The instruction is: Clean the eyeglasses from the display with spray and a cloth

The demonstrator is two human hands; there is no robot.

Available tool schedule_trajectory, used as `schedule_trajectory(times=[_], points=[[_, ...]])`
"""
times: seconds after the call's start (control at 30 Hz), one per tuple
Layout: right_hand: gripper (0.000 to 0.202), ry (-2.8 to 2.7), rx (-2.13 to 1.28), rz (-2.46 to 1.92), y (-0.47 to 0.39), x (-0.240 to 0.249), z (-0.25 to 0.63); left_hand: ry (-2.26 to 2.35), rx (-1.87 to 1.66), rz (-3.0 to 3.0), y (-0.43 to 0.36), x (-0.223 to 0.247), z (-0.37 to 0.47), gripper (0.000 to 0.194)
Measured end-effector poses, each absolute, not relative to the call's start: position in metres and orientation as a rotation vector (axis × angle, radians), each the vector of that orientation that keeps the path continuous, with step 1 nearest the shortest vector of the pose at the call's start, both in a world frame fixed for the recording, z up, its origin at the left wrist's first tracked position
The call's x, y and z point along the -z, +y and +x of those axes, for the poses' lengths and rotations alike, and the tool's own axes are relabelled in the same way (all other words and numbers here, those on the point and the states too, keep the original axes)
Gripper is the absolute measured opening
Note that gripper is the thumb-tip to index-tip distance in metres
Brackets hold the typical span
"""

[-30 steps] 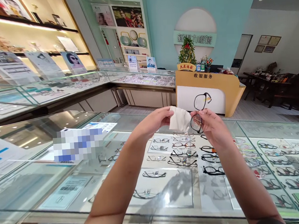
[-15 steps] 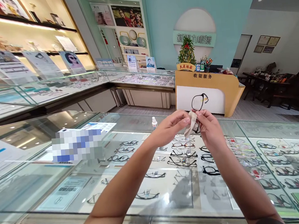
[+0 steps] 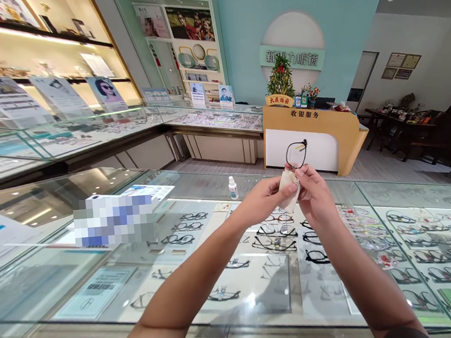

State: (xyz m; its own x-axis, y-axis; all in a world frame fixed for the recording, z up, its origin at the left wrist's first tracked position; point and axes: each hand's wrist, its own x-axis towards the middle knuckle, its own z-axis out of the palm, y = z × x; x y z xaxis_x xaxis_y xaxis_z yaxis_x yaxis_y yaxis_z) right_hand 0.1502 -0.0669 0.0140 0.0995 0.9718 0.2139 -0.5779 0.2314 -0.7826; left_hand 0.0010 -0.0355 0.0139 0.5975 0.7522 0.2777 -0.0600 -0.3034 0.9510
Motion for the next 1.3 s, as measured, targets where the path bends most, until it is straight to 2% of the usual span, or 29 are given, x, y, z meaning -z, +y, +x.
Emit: schedule_trajectory(times=[0.4, 0.53, 0.7, 1.03, 1.3], points=[[0.046, -0.843, -1.303, -0.58, -0.07, -0.017, 0.15, 0.376, -1.024, 1.669, -0.038, -0.005, 0.01, 0.054], [0.045, -0.853, -1.31, -0.613, -0.072, -0.016, 0.151, 0.399, -1.174, 1.679, -0.045, 0.0, 0.017, 0.059], [0.046, -0.905, -1.323, -0.631, -0.072, -0.017, 0.15, 0.389, -1.179, 1.613, -0.046, 0.002, 0.022, 0.064], [0.048, -0.88, -1.323, -0.641, -0.076, -0.021, 0.152, 0.394, -1.141, 1.751, -0.043, -0.002, 0.012, 0.051], [0.048, -0.9, -1.394, -0.624, -0.075, -0.016, 0.146, 0.513, -1.29, 1.63, -0.048, 0.002, 0.022, 0.06]])
